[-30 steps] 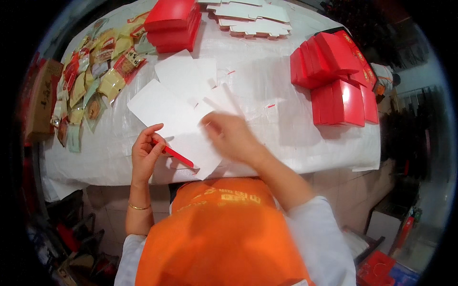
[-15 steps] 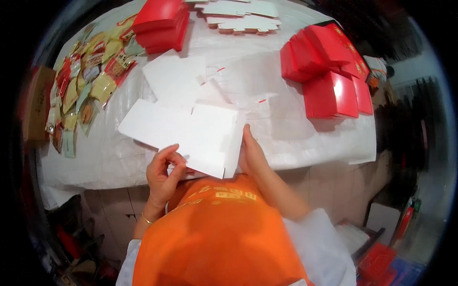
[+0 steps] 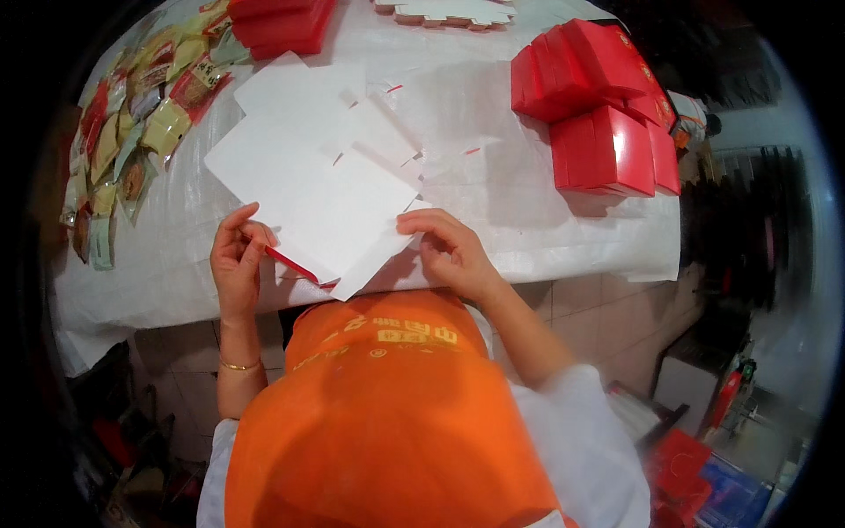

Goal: The person assembles small red boxes from flat white cardboard pieces. They fold the cardboard along pre-scored lines, insert small yellow packets into the formed boxes, and stack the finished units on the table.

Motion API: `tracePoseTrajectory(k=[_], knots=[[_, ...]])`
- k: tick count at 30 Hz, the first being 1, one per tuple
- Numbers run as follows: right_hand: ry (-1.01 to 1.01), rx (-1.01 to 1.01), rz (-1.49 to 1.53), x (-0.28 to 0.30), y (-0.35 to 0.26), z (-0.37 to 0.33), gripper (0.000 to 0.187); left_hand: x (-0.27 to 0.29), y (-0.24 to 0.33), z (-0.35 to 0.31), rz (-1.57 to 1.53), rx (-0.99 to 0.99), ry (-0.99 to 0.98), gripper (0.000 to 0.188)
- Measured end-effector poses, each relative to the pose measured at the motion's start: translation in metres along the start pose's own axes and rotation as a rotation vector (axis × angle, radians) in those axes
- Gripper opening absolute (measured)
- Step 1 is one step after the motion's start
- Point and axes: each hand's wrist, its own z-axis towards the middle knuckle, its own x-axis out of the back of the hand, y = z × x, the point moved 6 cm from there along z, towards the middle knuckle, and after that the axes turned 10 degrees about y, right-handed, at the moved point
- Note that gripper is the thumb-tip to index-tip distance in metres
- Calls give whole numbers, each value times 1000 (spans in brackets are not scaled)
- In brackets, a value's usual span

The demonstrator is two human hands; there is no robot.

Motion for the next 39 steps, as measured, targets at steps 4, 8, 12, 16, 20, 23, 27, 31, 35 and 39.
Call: tracePoseTrajectory(k=[4, 8, 12, 16, 20, 23, 27, 31, 35, 39], knots=[[-78, -1, -78, -18, 6, 12, 19, 10, -8, 13, -59, 41, 32, 38], [84, 20, -64, -33, 0, 25, 23, 22, -9, 13, -112, 2, 105, 38], [463, 96, 10, -38, -20, 32, 43, 12, -9, -5, -12, -23, 158, 37], [640, -174, 344, -21, 23, 35, 45, -33, -1, -32, 44, 8, 115, 34], [569, -428, 606, -16, 25, 34, 60, -51, -4, -46, 88, -23, 81, 31], [525, -482, 558, -14, 20, 31, 56, -57, -12, -49, 166, -29, 37, 31], [514, -451, 214, -15, 25, 37, 40, -65, -12, -54, 344, -156, -33, 31], [392, -304, -344, -5, 58, 51, 31, -76, -10, -61, 513, -355, -119, 32], [405, -273, -195, -11, 62, 48, 27, -84, 5, -63, 624, -574, -182, 34], [463, -213, -342, 39, 43, 66, 38, -67, 67, -68, 653, -878, -76, 29]])
